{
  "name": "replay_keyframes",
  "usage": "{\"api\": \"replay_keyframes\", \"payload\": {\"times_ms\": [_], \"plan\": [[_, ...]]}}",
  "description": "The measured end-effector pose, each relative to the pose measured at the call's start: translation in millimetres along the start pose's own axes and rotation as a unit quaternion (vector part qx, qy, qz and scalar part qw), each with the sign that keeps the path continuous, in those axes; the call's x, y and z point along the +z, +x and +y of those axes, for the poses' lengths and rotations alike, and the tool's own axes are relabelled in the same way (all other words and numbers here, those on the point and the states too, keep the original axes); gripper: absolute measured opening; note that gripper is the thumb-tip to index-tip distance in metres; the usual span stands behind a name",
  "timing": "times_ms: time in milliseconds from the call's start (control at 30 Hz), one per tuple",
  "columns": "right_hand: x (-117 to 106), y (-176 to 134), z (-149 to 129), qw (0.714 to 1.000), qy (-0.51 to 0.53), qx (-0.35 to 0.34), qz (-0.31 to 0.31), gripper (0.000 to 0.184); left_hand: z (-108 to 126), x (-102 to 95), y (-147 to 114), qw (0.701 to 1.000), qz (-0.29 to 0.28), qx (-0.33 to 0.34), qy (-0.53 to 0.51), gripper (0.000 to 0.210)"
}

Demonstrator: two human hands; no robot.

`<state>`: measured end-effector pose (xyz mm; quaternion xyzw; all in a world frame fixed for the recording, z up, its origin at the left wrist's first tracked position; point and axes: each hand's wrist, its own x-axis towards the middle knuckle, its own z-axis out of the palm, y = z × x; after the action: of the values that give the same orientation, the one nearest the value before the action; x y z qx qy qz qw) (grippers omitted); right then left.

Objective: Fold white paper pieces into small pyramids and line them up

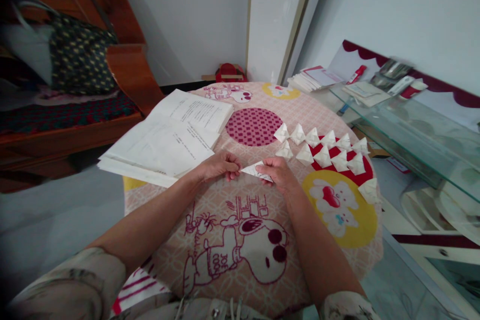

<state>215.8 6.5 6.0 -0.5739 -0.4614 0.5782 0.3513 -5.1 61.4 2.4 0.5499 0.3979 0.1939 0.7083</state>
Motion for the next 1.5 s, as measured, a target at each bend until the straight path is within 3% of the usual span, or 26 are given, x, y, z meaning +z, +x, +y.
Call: {"api": "replay_keyframes", "payload": {"times_ms": [133,300,400,767,900,1100,1333,1500], "plan": [[-4.9,1.3,3.7,1.000,0.010,-0.011,0.018,0.030,2.2,1.8,-0.5,0.999,0.042,0.015,-0.026,0.010],[6.6,0.5,-0.6,1.000,-0.016,-0.011,0.004,0.027,-0.2,15.0,-0.6,0.998,0.008,0.037,0.042,0.030],[11.9,1.6,0.2,1.000,-0.009,-0.025,-0.007,0.029,-1.8,19.2,-1.2,0.997,0.021,0.044,0.064,0.033],[9.2,2.9,6.1,0.995,0.027,-0.088,0.026,0.037,1.2,11.2,-6.0,0.994,0.043,0.055,0.088,0.032],[11.4,1.5,3.7,0.995,0.029,-0.092,0.016,0.032,-9.4,8.2,4.1,0.993,0.055,0.100,0.038,0.039],[20.2,5.8,6.5,0.977,0.180,-0.100,0.055,0.031,-12.0,11.7,11.4,0.968,0.066,0.208,-0.124,0.054],[30.4,10.1,11.2,0.968,0.235,-0.081,-0.020,0.029,-13.9,10.6,9.6,0.962,0.036,0.254,-0.089,0.052],[32.6,10.3,12.7,0.965,0.245,-0.081,-0.032,0.029,-18.2,8.6,10.9,0.964,0.031,0.257,-0.063,0.055]]}}
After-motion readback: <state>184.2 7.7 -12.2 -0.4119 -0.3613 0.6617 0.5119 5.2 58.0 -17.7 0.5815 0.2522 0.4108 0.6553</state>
